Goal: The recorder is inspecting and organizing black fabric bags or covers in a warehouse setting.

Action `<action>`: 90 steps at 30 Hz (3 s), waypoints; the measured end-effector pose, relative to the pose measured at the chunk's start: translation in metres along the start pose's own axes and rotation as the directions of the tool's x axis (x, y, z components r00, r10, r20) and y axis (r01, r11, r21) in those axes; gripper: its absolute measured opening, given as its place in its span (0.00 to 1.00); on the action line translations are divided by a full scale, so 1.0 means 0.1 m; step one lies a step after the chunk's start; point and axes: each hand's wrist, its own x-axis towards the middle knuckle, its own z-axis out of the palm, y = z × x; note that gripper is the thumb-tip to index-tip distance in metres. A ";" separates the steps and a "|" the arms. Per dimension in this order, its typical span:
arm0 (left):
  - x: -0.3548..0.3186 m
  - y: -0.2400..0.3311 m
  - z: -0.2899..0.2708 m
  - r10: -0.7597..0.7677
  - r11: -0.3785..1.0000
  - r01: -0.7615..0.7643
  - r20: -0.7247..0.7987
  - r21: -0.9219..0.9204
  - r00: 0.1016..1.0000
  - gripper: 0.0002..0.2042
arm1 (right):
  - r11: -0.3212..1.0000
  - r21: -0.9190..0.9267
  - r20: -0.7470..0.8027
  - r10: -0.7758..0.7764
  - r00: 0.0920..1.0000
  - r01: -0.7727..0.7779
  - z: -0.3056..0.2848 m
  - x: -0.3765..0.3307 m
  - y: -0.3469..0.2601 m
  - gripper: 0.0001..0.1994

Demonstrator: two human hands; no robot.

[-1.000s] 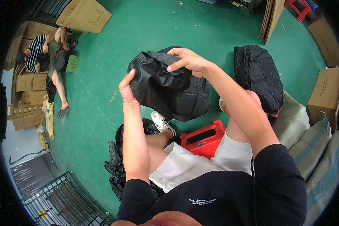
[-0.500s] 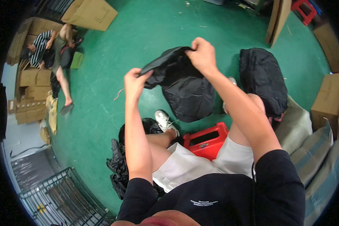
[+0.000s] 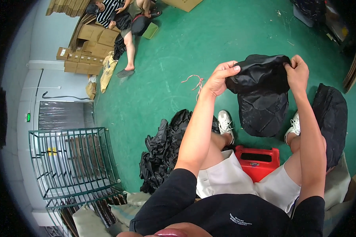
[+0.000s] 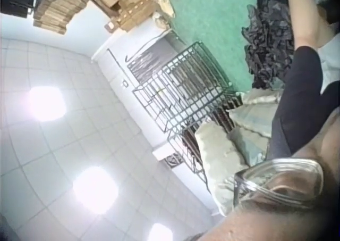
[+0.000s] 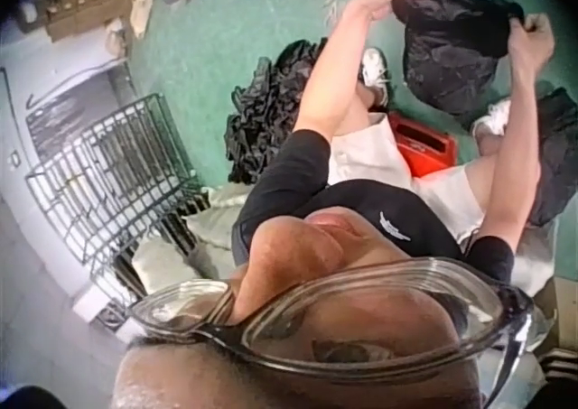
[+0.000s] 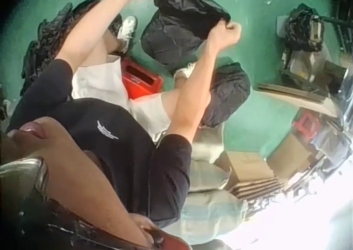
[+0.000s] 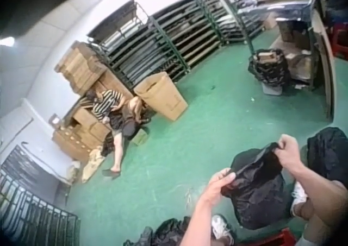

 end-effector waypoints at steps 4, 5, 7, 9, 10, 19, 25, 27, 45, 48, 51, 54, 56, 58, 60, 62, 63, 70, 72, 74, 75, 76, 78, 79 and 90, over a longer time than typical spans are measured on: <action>0.10 -0.19 -0.18 0.272 0.820 -0.121 -0.195 0.560 0.942 0.06 | 1.000 -0.007 0.011 0.024 1.000 -0.024 0.04 -0.01 -0.11 0.19; 0.13 -0.20 -0.13 0.458 0.548 0.027 -0.326 0.836 0.827 0.07 | 1.000 -0.022 0.012 0.012 1.000 -0.012 0.02 -0.01 -0.12 0.19; 0.16 -0.24 -0.04 0.657 0.409 0.008 -0.300 0.913 0.692 0.07 | 0.999 0.024 0.072 -0.042 0.997 0.040 0.00 -0.04 -0.10 0.17; 0.20 -0.23 -0.03 0.881 0.289 -0.095 -0.226 0.953 0.416 0.10 | 0.992 0.082 0.129 -0.104 0.986 0.094 0.00 -0.10 -0.20 0.17; 0.19 -0.20 -0.05 0.883 0.285 -0.094 -0.223 0.954 0.413 0.10 | 0.986 0.118 0.181 -0.138 0.974 0.117 0.03 -0.17 -0.27 0.16; 0.10 -0.09 -0.19 0.916 0.390 -0.226 -0.350 0.893 0.197 0.19 | 0.985 0.031 0.043 -0.173 0.984 0.172 0.25 -0.38 -0.41 0.10; 0.12 -0.09 -0.02 0.903 0.397 -0.292 -0.313 0.870 0.293 0.15 | 0.996 -0.001 -0.168 -0.093 0.981 0.095 0.15 -0.23 -0.35 0.11; 0.13 -0.10 -0.07 0.920 0.350 -0.273 -0.275 0.896 0.278 0.13 | 0.997 0.008 -0.176 -0.072 0.982 0.074 0.15 -0.24 -0.36 0.11; 0.08 -0.11 -0.04 0.893 0.443 -0.322 -0.380 0.836 0.241 0.07 | 0.913 0.014 0.343 -0.388 0.855 0.409 0.25 -0.47 -0.54 0.15; 0.09 -0.11 -0.07 0.906 0.415 -0.333 -0.350 0.847 0.238 0.07 | 0.912 0.001 0.361 -0.383 0.850 0.411 0.29 -0.49 -0.51 0.15; 0.09 -0.11 -0.12 0.937 0.336 -0.243 -0.298 0.910 0.180 0.08 | 0.903 -0.039 0.326 -0.394 0.859 0.429 0.30 -0.46 -0.42 0.16; 0.06 -0.07 -0.15 0.941 0.337 -0.198 -0.327 0.920 0.083 0.10 | 0.896 -0.041 0.152 -0.432 0.889 0.442 0.28 -0.42 -0.41 0.15; 0.06 -0.04 -0.17 0.941 0.334 -0.211 -0.339 0.919 0.012 0.11 | 0.932 -0.025 -0.005 -0.361 0.932 0.361 0.21 -0.36 -0.45 0.14; 0.07 -0.04 -0.16 0.936 0.347 -0.223 -0.352 0.911 0.016 0.11 | 0.932 -0.023 -0.078 -0.362 0.929 0.362 0.21 -0.35 -0.47 0.13; 0.08 -0.05 -0.19 0.917 0.386 -0.262 -0.398 0.885 0.008 0.10 | 0.937 -0.011 -0.085 -0.349 0.933 0.349 0.20 -0.34 -0.46 0.13; 0.08 -0.03 -0.24 0.913 0.402 -0.245 -0.407 0.882 0.032 0.10 | 0.932 -0.007 -0.084 -0.361 0.929 0.362 0.21 -0.35 -0.46 0.13; 0.08 -0.02 -0.26 0.908 0.417 -0.226 -0.416 0.880 0.054 0.10 | 0.927 -0.001 -0.081 -0.374 0.924 0.376 0.22 -0.36 -0.46 0.13; 0.14 -0.12 -0.29 0.829 0.483 -0.276 -0.332 0.831 0.451 0.13 | 0.981 0.021 -0.142 -0.186 0.972 0.190 0.18 -0.25 -0.30 0.12; 0.17 -0.19 -0.25 0.654 0.587 -0.308 -0.214 0.749 0.726 0.19 | 0.989 0.074 -0.142 -0.113 0.983 0.125 0.16 -0.22 -0.27 0.12; 0.15 -0.21 -0.18 0.490 0.552 -0.173 -0.150 0.816 0.859 0.22 | 0.991 0.085 -0.123 -0.090 0.988 0.101 0.17 -0.24 -0.25 0.12; 0.14 -0.22 -0.12 0.408 0.501 -0.095 -0.138 0.860 0.902 0.22 | 0.993 0.095 -0.103 -0.067 0.992 0.077 0.18 -0.25 -0.23 0.12; 0.12 -0.23 -0.06 0.333 0.516 -0.042 -0.155 0.856 0.930 0.22 | 0.993 0.094 -0.103 -0.065 0.992 0.075 0.18 -0.25 -0.23 0.12; 0.13 -0.24 -0.01 0.281 0.472 -0.011 -0.138 0.881 0.950 0.21 | 0.990 0.125 -0.071 -0.064 0.995 0.073 0.18 -0.25 -0.27 0.12; 0.13 -0.23 -0.01 0.281 0.473 -0.011 -0.139 0.881 0.950 0.21 | 0.990 0.125 -0.070 -0.064 0.995 0.073 0.17 -0.25 -0.27 0.12; 0.07 -0.16 -0.11 0.205 0.603 -0.014 -0.139 0.798 0.969 0.19 | 0.981 0.193 -0.101 -0.015 0.995 0.034 0.13 -0.15 -0.18 0.12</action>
